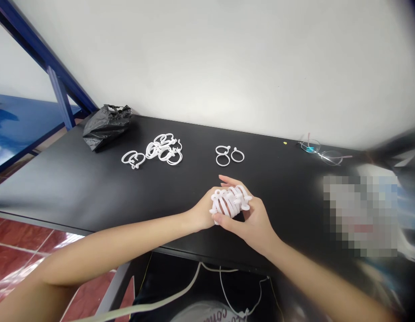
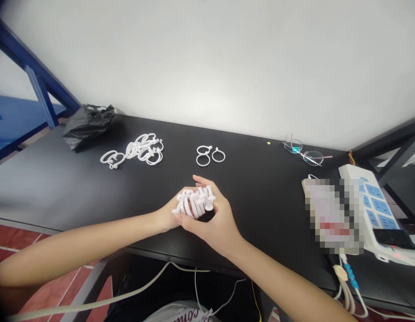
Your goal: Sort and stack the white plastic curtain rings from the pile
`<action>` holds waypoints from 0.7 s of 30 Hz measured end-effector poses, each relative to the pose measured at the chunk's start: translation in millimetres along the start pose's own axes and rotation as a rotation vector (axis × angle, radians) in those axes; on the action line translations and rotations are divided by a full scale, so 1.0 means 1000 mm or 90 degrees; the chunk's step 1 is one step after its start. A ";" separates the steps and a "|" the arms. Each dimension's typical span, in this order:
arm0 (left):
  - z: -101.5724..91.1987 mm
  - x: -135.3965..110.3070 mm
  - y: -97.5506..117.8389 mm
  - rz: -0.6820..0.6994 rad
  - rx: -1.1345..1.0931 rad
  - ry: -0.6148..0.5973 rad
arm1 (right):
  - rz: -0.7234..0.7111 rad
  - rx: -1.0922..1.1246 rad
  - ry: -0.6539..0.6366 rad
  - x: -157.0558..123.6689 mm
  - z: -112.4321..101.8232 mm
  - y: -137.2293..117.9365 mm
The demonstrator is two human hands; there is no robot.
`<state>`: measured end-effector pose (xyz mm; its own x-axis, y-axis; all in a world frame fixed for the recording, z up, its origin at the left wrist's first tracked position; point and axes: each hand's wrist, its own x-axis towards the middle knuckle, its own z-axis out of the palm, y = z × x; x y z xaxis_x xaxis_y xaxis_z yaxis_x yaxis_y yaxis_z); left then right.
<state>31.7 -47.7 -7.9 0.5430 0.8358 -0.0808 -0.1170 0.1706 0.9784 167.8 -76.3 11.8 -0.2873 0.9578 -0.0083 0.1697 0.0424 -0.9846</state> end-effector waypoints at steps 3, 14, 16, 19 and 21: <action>-0.003 0.000 -0.002 0.076 0.115 -0.002 | 0.020 0.029 0.007 0.000 0.000 -0.001; -0.010 0.000 0.007 0.084 0.243 -0.076 | 0.087 0.117 -0.045 0.004 -0.008 -0.003; -0.011 0.003 0.006 0.062 0.247 -0.133 | 0.095 0.139 -0.093 0.006 -0.010 -0.003; -0.011 0.004 0.006 0.074 0.265 -0.158 | 0.097 0.146 -0.150 0.008 -0.014 -0.005; -0.012 0.002 0.006 0.114 0.298 -0.146 | 0.097 0.137 -0.149 0.009 -0.016 -0.006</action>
<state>22.7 -38.8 -4.9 0.7217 0.6866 0.0873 0.1301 -0.2585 0.9572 178.6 -63.1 20.6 -0.4860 0.8567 -0.1730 0.0316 -0.1806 -0.9831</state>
